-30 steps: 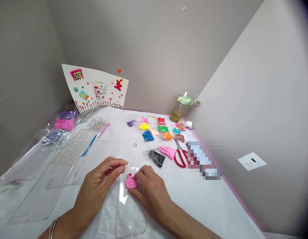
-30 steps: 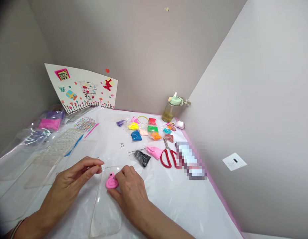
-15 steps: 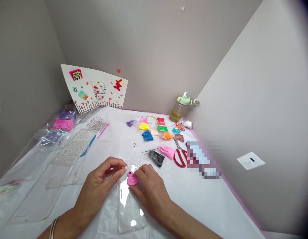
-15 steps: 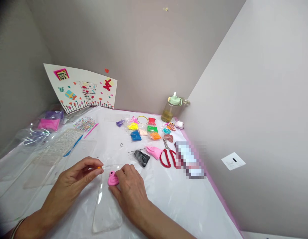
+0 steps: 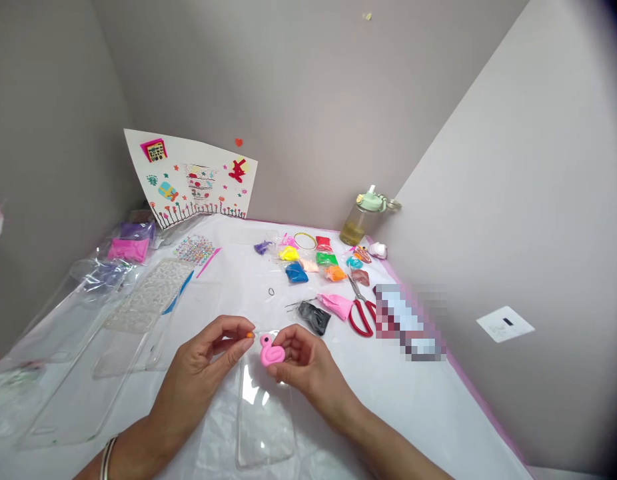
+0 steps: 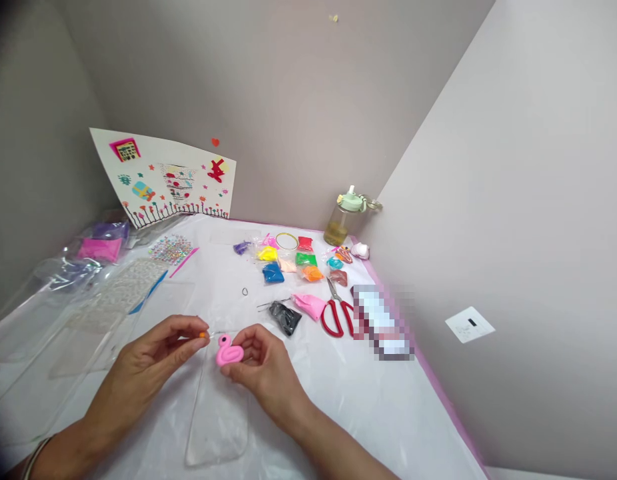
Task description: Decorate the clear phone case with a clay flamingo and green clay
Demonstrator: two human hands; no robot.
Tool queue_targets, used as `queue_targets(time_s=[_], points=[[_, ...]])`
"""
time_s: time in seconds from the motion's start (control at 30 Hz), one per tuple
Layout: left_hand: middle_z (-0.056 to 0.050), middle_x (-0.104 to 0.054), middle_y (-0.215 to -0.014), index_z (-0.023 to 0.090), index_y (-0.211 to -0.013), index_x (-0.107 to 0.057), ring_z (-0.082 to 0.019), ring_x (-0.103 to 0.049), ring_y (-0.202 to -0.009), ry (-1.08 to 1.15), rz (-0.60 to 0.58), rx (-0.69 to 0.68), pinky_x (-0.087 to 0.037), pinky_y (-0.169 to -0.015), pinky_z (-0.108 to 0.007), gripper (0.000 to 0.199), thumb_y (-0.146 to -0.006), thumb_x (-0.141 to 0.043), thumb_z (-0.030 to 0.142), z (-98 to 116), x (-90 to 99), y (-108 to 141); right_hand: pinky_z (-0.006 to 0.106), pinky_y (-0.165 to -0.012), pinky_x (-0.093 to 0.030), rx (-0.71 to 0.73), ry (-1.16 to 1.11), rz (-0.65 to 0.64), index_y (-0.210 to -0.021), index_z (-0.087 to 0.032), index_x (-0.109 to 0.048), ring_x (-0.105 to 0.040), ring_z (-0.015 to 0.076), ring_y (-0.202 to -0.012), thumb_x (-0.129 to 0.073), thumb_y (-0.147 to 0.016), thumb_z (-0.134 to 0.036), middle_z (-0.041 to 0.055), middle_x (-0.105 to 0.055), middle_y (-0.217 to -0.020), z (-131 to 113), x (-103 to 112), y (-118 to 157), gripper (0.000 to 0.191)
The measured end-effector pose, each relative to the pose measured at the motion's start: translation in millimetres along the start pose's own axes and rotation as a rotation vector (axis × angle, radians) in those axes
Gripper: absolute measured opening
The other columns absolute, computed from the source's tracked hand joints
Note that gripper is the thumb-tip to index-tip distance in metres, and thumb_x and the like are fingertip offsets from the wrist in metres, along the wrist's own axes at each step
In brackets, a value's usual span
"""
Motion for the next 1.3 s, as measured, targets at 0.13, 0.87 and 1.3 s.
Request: queue_targets(time_s=[0.13,0.87,1.3], points=[[0.004,-0.07,-0.089,0.029,-0.087,-0.069,-0.014,-0.067,-0.086,-0.01,-0.015,-0.041,-0.054,-0.084,-0.02,0.01,-0.086,-0.069,0.038,5.0,-3.5,0.3,0.024,-0.065,-0.047,-0.032,-0.23,-0.052,-0.084,-0.02,-0.06,-0.058,0.0114,-0.068,-0.092,-0.059,-0.029,-0.0027,-0.066,-0.078,-4.1,0.7,-1.5,0.042],[0.0,-0.07,-0.092,0.026,-0.092,-0.07,-0.017,-0.068,-0.087,-0.065,-0.09,-0.19,-0.053,-0.08,-0.026,0.007,-0.092,-0.063,0.027,9.2,-10.0,5.6,0.027,-0.068,-0.053,-0.009,-0.218,-0.094,-0.093,-0.018,-0.07,-0.064,0.0145,-0.074,-0.09,-0.065,-0.037,0.001,-0.071,-0.081,-5.6,-6.0,4.1,0.039],[0.002,-0.069,-0.089,0.026,-0.09,-0.067,-0.015,-0.067,-0.086,-0.093,-0.115,-0.206,-0.051,-0.078,-0.024,0.007,-0.094,-0.061,0.025,8.3,-10.8,7.5,0.026,-0.069,-0.053,0.073,-0.062,-0.032,-0.095,-0.02,-0.071,-0.062,0.0147,-0.08,-0.085,-0.074,-0.034,0.0005,-0.069,-0.087,-11.0,-7.4,9.3,0.029]])
Point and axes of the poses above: each hand's wrist, its own y-axis away from the middle knuckle, its own x-axis out of the back of the hand, z = x × y, the point moved 5 cm from there along -y, towards the middle knuckle
